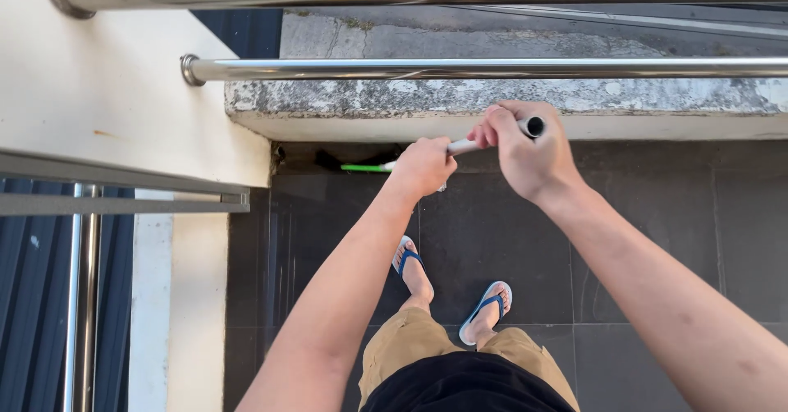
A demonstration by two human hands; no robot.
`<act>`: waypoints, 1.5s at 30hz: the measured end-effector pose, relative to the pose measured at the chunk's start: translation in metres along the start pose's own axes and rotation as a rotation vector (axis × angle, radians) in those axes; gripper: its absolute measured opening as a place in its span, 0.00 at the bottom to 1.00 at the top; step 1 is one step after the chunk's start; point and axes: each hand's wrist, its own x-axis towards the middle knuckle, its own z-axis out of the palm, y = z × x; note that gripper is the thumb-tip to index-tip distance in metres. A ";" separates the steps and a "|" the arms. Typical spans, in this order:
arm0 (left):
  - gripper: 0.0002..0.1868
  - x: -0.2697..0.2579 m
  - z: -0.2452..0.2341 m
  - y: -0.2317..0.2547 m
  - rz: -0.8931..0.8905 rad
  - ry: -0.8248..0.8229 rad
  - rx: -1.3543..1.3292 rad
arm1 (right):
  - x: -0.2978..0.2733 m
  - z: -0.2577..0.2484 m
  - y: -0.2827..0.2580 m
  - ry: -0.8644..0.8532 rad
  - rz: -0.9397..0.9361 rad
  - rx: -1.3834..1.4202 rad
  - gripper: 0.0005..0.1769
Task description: Sweeping the tiled floor and edges of a balcony using a broom.
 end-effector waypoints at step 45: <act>0.13 -0.073 0.038 0.038 -0.108 0.077 -0.185 | -0.058 -0.037 0.028 -0.410 -0.159 0.148 0.20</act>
